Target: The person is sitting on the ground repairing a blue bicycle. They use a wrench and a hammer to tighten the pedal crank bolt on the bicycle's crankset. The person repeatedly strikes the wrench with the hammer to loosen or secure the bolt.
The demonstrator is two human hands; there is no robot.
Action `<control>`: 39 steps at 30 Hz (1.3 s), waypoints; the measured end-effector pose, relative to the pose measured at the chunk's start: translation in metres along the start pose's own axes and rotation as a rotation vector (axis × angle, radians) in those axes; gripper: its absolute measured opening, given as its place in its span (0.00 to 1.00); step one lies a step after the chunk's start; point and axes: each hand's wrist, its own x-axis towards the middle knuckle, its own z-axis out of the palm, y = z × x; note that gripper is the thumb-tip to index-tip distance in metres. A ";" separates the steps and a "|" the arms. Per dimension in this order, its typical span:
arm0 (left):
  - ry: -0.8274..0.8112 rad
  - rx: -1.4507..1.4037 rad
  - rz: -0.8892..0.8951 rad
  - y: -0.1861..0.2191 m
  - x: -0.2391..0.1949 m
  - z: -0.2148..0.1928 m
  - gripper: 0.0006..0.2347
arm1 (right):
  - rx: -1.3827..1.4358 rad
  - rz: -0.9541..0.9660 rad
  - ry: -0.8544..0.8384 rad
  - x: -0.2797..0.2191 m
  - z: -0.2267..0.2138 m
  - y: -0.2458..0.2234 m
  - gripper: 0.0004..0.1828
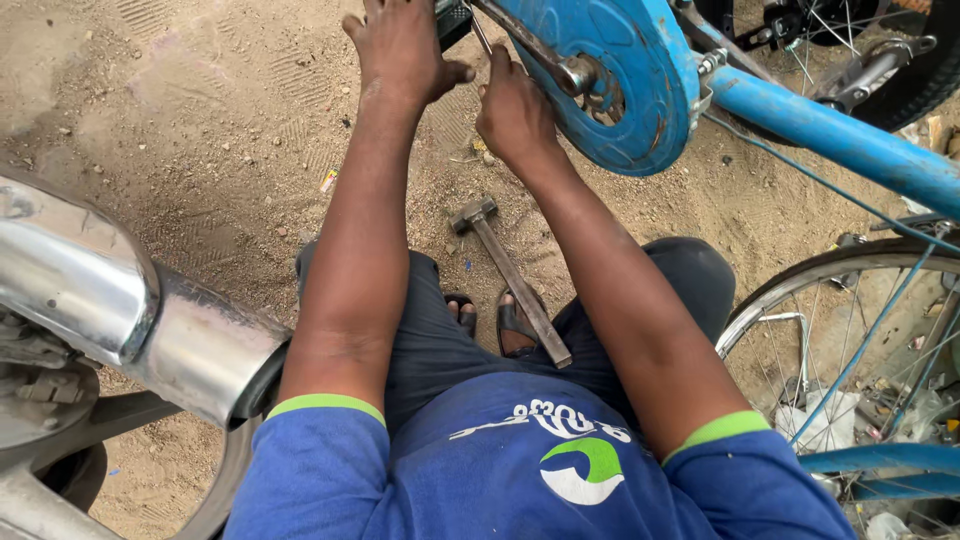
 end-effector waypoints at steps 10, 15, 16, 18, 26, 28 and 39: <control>-0.250 -0.469 -0.183 -0.041 0.018 0.049 0.21 | 0.309 0.219 -0.226 0.037 0.016 0.012 0.28; -0.233 -0.507 -0.240 -0.041 0.018 0.053 0.20 | 0.394 0.219 -0.116 0.029 0.032 0.018 0.23; -0.200 -0.473 -0.211 -0.040 0.016 0.050 0.18 | 0.379 0.196 -0.076 0.030 0.039 0.020 0.23; -0.231 -0.688 -0.352 -0.042 0.020 0.043 0.20 | 0.375 0.142 0.022 0.031 0.052 0.026 0.24; -0.316 -0.896 -0.605 -0.047 0.032 0.057 0.15 | 0.648 0.098 0.280 0.064 0.205 0.087 0.12; -0.310 -0.808 -0.556 -0.045 0.027 0.065 0.17 | 0.813 0.029 0.375 0.083 0.259 0.086 0.10; -0.369 -0.646 -0.321 -0.061 0.024 0.076 0.24 | 0.499 0.415 -0.101 -0.015 0.181 0.107 0.26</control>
